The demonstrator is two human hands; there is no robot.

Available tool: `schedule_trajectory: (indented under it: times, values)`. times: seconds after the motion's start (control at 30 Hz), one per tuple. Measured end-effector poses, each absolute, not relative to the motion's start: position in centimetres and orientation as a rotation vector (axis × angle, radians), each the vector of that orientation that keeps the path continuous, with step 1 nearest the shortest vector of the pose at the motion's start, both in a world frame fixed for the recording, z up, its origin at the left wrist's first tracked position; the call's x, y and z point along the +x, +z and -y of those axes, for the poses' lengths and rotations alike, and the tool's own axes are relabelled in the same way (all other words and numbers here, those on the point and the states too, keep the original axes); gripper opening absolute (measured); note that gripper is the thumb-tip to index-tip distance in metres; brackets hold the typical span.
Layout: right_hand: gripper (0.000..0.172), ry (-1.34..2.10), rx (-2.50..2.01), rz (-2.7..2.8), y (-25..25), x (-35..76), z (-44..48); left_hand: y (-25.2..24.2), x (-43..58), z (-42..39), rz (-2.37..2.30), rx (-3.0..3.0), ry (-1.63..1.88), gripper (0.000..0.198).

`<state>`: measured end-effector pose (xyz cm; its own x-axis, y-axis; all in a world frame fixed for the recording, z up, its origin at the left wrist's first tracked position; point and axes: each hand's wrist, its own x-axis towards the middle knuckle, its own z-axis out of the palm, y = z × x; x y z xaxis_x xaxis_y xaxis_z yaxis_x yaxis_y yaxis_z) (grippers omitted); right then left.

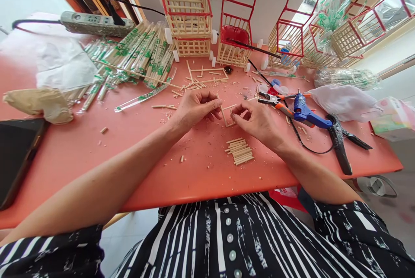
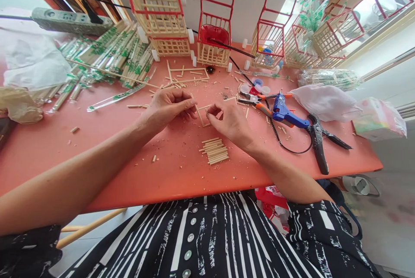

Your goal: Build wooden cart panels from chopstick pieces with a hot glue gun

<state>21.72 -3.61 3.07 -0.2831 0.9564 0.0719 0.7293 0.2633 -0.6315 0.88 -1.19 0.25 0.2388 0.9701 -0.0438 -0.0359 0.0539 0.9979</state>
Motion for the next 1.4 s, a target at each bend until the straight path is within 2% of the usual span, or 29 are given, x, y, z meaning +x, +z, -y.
schedule_trajectory:
  times: [0.73,1.4]
  values:
    - [0.016,0.522,-1.6,2.21,3.07,21.21,3.28,0.37,0.86,1.36,-1.028,1.267,1.009,0.021]
    - [0.018,0.551,-1.586,2.176,3.33,21.12,3.61,0.4,0.82,1.36,-1.031,1.291,0.994,0.025]
